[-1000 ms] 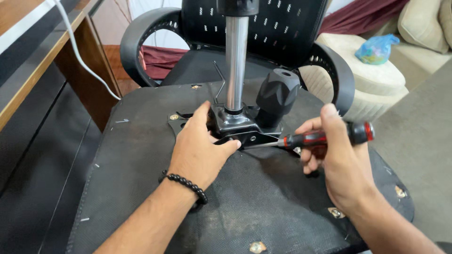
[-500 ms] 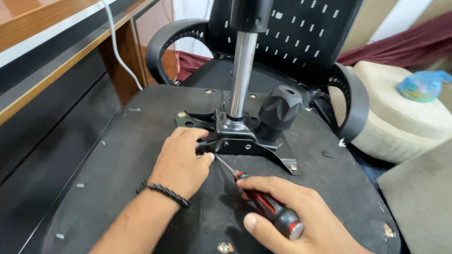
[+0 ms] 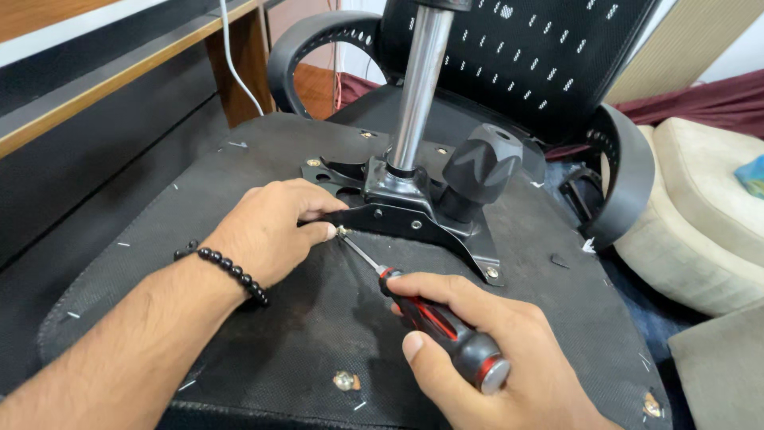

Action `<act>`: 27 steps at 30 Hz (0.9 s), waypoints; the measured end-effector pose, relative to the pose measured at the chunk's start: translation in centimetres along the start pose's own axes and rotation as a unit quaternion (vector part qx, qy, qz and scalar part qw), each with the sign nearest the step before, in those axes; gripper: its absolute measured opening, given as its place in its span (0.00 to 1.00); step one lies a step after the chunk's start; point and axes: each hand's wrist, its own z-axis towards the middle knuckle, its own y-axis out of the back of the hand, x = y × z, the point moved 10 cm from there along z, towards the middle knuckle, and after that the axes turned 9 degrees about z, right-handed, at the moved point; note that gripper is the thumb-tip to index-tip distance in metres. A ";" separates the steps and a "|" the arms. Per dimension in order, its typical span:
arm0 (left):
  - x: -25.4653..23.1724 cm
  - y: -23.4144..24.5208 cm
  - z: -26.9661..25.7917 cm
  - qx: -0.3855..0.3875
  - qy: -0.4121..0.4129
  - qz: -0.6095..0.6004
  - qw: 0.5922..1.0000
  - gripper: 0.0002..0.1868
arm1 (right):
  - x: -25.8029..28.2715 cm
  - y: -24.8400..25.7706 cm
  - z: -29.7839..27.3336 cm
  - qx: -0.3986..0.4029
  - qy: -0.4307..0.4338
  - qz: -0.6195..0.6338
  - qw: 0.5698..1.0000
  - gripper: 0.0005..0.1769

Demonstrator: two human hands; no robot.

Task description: The person uses a screwdriver to tighten screws on the metal base of an office chair. They work on multiple screws around the base while the chair remains upside down on a work surface.

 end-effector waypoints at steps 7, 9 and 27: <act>-0.4 -0.2 -0.3 -0.011 -0.023 -0.007 1.000 0.14 | 1.6 -3.4 -0.4 0.007 0.117 -0.149 0.982 0.22; -0.8 0.0 -0.6 -0.042 -0.050 -0.006 0.998 0.14 | 1.1 -5.2 -0.3 0.029 0.126 -0.208 0.970 0.21; 1.5 0.2 -1.0 -0.074 -0.091 -0.028 0.993 0.12 | -2.8 -7.6 -1.8 -0.147 -0.136 -0.062 0.978 0.34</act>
